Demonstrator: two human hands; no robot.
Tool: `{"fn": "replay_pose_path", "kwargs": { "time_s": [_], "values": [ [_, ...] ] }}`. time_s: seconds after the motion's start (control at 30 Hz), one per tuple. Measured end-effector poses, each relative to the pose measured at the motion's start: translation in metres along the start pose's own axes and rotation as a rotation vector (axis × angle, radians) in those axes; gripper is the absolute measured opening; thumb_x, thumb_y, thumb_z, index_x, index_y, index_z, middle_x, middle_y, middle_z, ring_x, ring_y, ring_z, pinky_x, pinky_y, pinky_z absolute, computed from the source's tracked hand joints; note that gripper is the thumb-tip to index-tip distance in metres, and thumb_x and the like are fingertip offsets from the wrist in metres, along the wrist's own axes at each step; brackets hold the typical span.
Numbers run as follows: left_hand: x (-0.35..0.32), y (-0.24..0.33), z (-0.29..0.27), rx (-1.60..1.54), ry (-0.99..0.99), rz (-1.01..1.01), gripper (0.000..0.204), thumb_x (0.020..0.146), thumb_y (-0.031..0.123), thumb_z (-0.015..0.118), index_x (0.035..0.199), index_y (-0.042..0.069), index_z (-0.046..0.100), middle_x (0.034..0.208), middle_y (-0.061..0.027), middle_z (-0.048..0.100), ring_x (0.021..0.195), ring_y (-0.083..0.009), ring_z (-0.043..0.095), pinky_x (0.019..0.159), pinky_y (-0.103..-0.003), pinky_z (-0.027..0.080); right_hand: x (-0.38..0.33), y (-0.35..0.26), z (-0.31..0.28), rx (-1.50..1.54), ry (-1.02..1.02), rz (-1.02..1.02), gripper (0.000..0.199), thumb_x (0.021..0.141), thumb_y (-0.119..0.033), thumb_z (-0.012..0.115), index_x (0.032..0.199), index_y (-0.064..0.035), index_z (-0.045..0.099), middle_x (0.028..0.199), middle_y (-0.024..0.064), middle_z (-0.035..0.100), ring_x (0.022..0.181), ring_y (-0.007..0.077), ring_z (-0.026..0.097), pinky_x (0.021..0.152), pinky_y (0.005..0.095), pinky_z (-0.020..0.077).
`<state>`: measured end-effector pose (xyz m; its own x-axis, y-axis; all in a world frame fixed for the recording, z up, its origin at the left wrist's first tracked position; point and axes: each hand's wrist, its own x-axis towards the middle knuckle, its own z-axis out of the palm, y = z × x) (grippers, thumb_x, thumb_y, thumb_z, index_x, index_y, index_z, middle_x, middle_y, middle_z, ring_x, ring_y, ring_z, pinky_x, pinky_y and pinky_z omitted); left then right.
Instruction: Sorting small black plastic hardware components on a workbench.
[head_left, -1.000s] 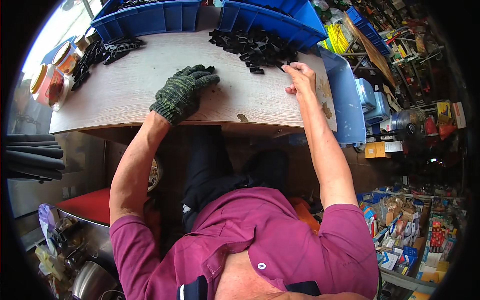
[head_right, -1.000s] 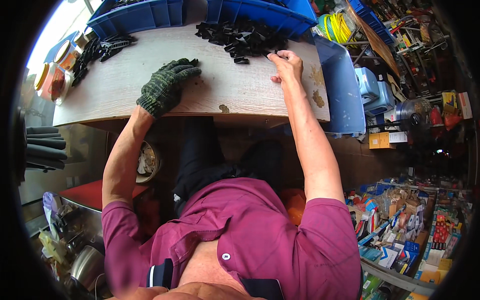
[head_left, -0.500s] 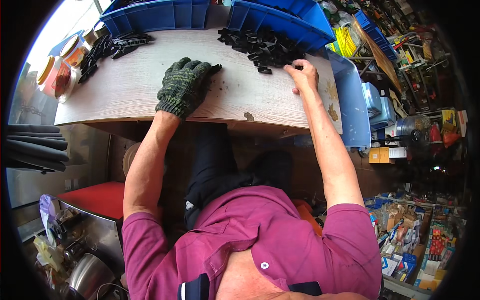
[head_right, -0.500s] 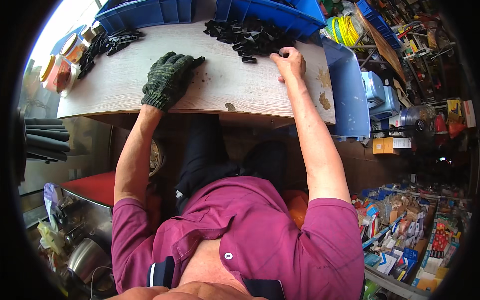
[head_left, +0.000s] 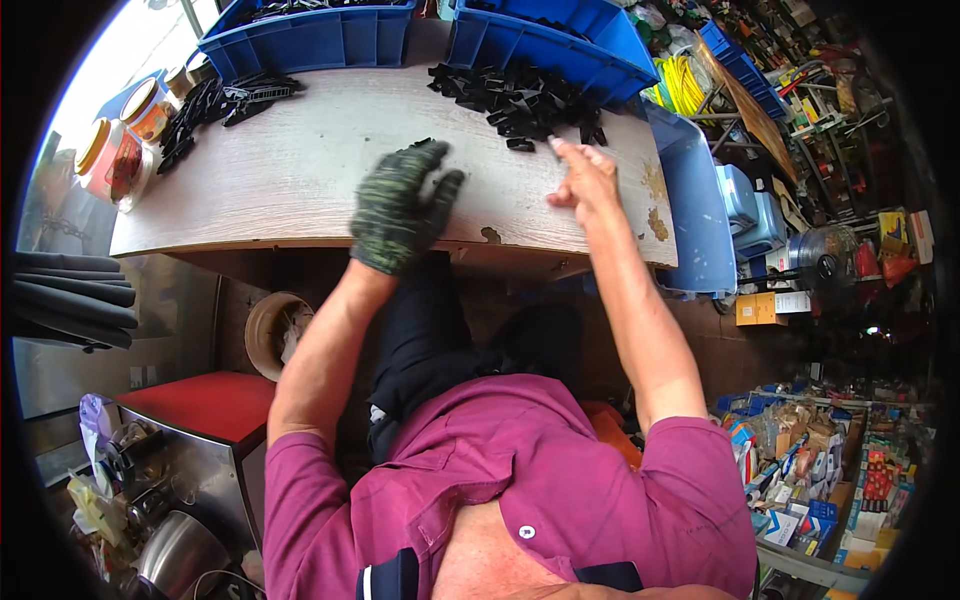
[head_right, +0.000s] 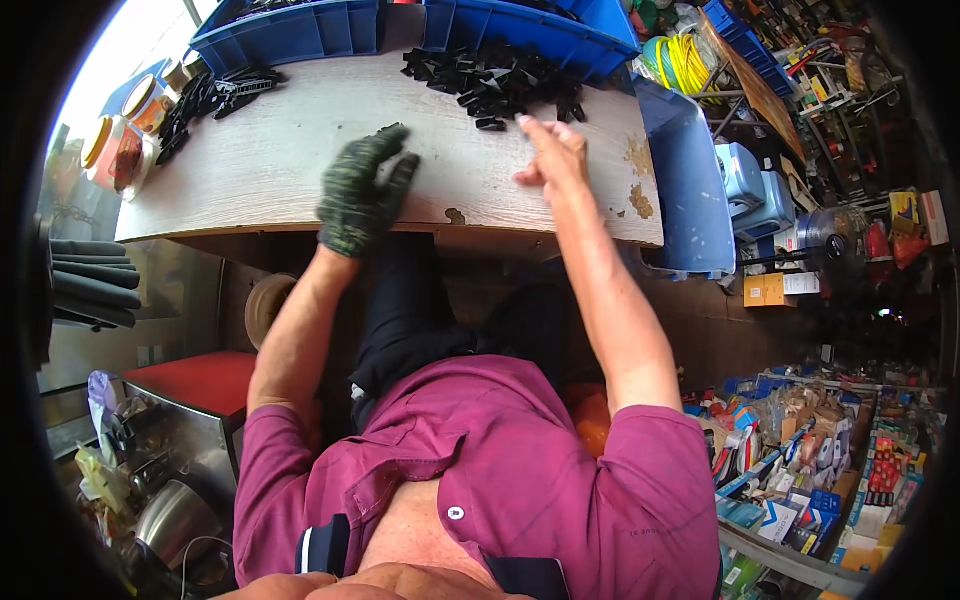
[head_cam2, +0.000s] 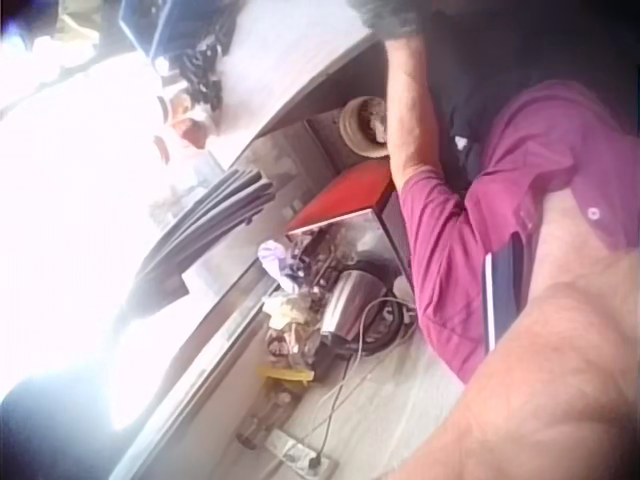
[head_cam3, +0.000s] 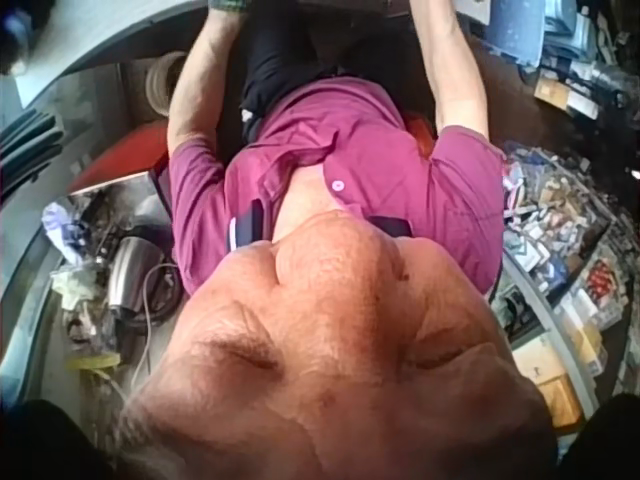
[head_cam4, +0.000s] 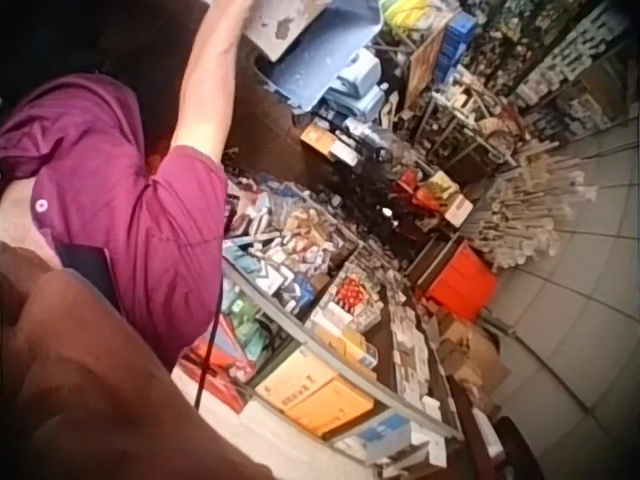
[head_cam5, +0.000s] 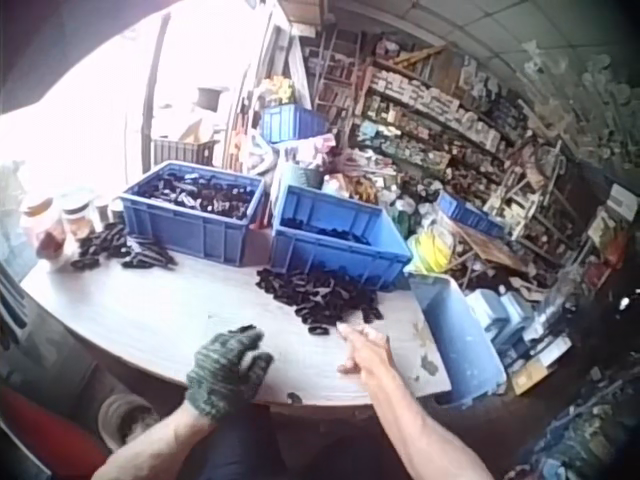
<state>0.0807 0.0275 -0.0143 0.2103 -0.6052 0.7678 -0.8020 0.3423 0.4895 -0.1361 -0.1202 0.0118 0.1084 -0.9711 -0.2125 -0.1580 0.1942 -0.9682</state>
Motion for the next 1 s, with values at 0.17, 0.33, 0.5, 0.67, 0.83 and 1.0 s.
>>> {"fn": "replay_pose_path", "kwargs": {
  "time_s": [0.17,0.33,0.5,0.67,0.83,1.0],
  "values": [
    [0.000,0.046,0.044,0.017,-0.141,-0.126,0.040,0.087,0.029,0.070,0.119,0.006,0.066,0.091,-0.0160,0.070,0.084,-0.0354,0.067,0.074,-0.047,0.052,-0.045,0.019,0.038,0.174,-0.208,-0.215,0.020,0.088,-0.026,0.077,0.086,-0.0086,0.067,0.054,-0.0087,0.047,0.042,0.0023,0.036,0.042,0.0203,0.0267],
    [0.003,0.049,0.050,0.103,-0.292,-0.250,0.026,0.088,0.021,0.064,0.112,0.010,0.067,0.090,-0.0159,0.070,0.083,-0.0361,0.066,0.073,-0.049,0.052,-0.050,0.020,0.031,0.157,-0.281,-0.179,0.020,0.088,-0.022,0.076,0.085,-0.0041,0.069,0.069,-0.0055,0.058,0.060,0.0021,0.047,0.055,0.0203,0.0366],
    [0.000,0.051,0.049,0.107,-0.282,-0.222,0.022,0.086,0.020,0.065,0.107,0.011,0.066,0.089,-0.0141,0.069,0.083,-0.0344,0.066,0.073,-0.048,0.052,-0.048,0.019,0.029,0.077,-0.303,-0.196,0.029,0.093,-0.028,0.070,0.076,-0.0064,0.061,0.060,-0.0057,0.050,0.049,0.0039,0.042,0.045,0.0231,0.0334],
    [-0.011,0.027,0.032,0.145,0.034,0.004,0.034,0.084,0.023,0.069,0.116,0.013,0.066,0.105,-0.0130,0.067,0.105,-0.0367,0.061,0.095,-0.051,0.044,-0.063,0.012,0.039,0.068,-0.302,-0.208,0.030,0.097,-0.032,0.061,0.078,-0.0090,0.058,0.052,-0.0059,0.038,0.042,0.0066,0.036,0.041,0.0253,0.0380],
    [0.010,-0.009,-0.012,0.586,-0.138,-0.044,0.026,0.087,0.024,0.067,0.111,0.013,0.067,0.103,-0.0103,0.069,0.108,-0.0357,0.061,0.092,-0.054,0.045,-0.065,0.010,0.040,0.193,-0.255,-0.112,0.030,0.097,-0.033,0.057,0.077,-0.0106,0.051,0.051,-0.0048,0.033,0.041,0.0080,0.038,0.044,0.0353,0.0564],
    [0.005,-0.005,-0.003,0.325,-0.294,-0.105,0.017,0.089,0.020,0.063,0.103,0.011,0.064,0.091,-0.0123,0.067,0.089,-0.0348,0.063,0.077,-0.051,0.050,-0.065,0.013,0.042,0.256,-0.205,-0.126,0.031,0.099,-0.034,0.051,0.076,-0.0127,0.046,0.050,-0.0041,0.029,0.041,0.0084,0.036,0.040,0.0344,0.0532]
  ]
}}
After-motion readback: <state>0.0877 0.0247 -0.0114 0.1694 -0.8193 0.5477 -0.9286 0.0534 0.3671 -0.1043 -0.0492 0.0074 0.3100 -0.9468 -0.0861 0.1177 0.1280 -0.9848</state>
